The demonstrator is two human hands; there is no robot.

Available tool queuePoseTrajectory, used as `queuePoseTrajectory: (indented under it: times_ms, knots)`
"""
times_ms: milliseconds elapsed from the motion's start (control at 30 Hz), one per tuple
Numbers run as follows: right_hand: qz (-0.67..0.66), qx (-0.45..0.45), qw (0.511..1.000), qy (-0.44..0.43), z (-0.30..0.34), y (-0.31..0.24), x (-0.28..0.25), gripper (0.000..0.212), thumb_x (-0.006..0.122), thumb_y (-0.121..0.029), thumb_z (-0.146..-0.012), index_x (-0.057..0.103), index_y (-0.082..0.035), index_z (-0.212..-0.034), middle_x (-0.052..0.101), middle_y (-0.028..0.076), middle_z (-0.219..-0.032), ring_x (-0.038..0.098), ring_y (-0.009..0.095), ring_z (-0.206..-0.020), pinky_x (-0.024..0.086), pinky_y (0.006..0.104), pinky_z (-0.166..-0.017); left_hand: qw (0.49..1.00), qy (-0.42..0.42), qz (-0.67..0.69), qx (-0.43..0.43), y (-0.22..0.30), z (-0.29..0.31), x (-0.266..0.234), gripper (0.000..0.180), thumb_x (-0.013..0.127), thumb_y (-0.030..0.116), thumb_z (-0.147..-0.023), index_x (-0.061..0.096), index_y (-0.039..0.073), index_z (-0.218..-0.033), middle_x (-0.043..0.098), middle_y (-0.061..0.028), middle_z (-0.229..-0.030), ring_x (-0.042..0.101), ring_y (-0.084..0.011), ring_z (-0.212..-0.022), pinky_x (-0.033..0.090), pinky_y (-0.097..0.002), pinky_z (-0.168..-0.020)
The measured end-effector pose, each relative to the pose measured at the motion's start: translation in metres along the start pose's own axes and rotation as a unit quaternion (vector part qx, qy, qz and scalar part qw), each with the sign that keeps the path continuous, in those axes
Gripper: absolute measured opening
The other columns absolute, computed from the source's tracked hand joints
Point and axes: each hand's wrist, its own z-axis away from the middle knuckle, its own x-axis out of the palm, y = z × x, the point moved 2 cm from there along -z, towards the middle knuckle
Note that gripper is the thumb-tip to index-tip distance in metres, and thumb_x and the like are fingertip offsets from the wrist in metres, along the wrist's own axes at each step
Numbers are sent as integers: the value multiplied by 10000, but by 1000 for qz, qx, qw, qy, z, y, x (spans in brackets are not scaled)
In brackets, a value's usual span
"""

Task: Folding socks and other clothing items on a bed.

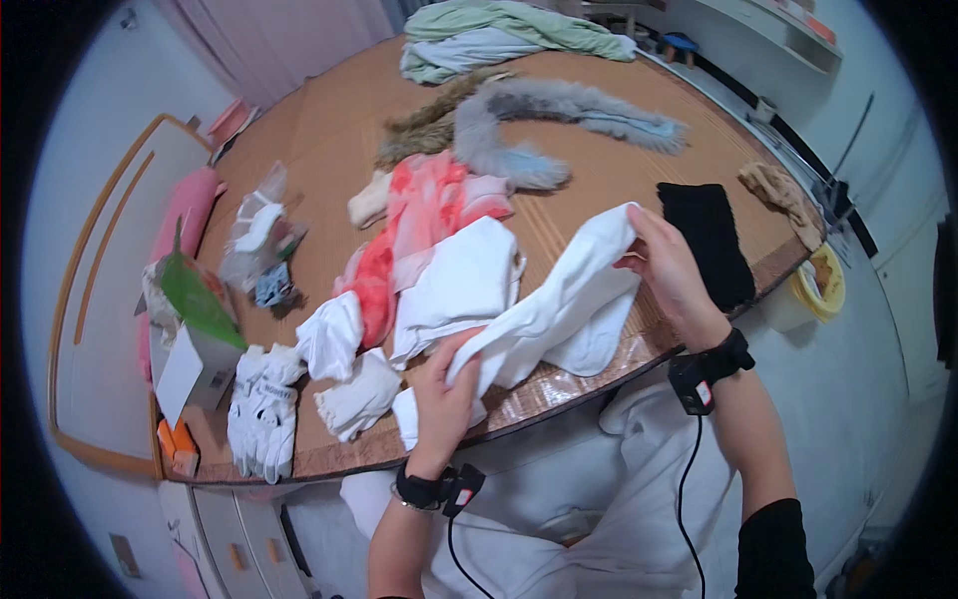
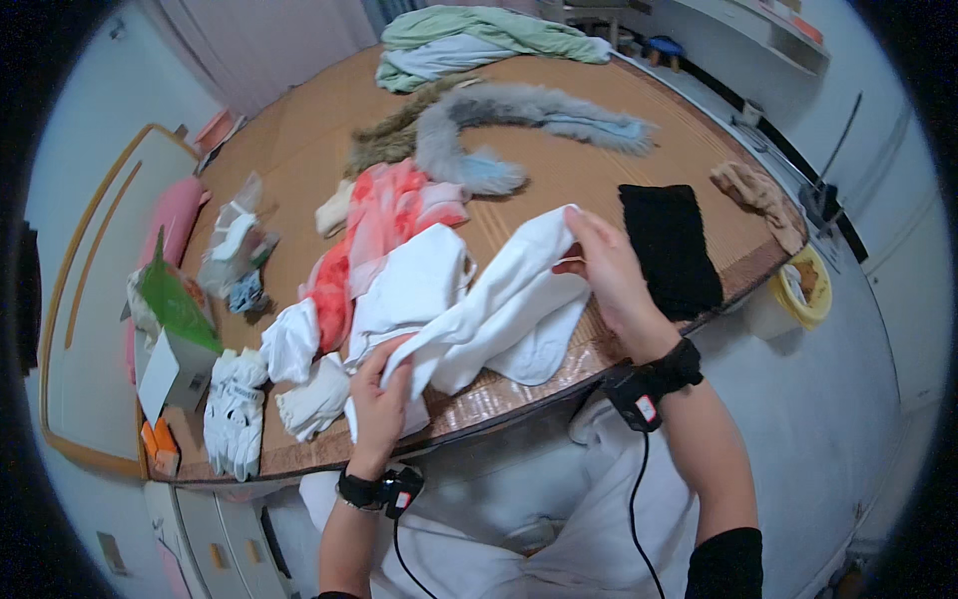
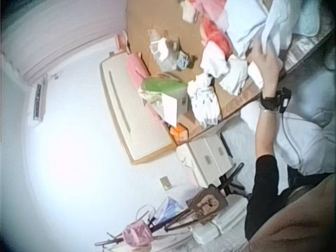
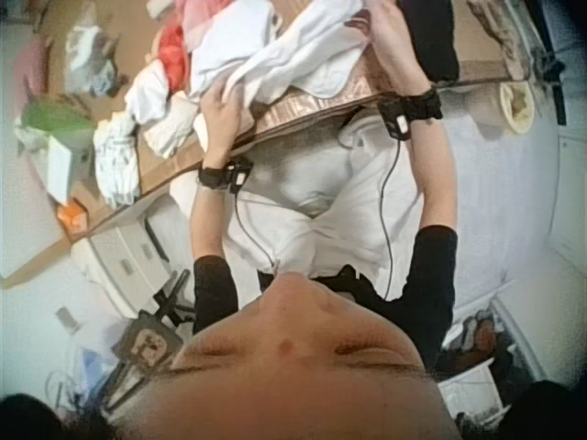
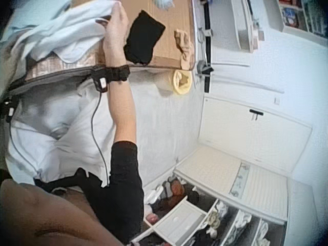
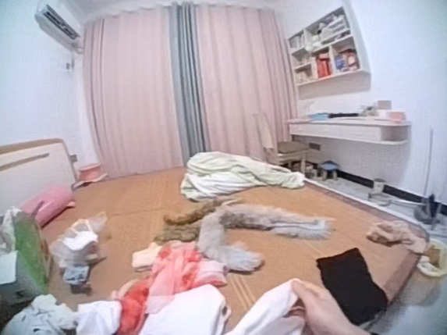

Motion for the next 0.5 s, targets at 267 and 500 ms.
queuePoseTrajectory:
  times_ms: [267,500]
  knots:
    - [2,-17,1000,-17,-4,8,15,267,488,-306,-947,585,-57,-928,571,-1,-736,535,66,-608,424,195,-531,997,67,-36,12,-7,8,-23,202,596,120,-872,629,-18,-1016,645,-39,-804,588,-99,-764,461,-237,-706]
    - [-23,-34,999,36,-14,0,14,208,547,-274,-918,561,-67,-929,527,-30,-708,445,42,-526,352,173,-483,993,120,-10,4,-16,13,-70,218,565,132,-906,578,1,-1081,603,-41,-969,546,-87,-912,441,-233,-789]
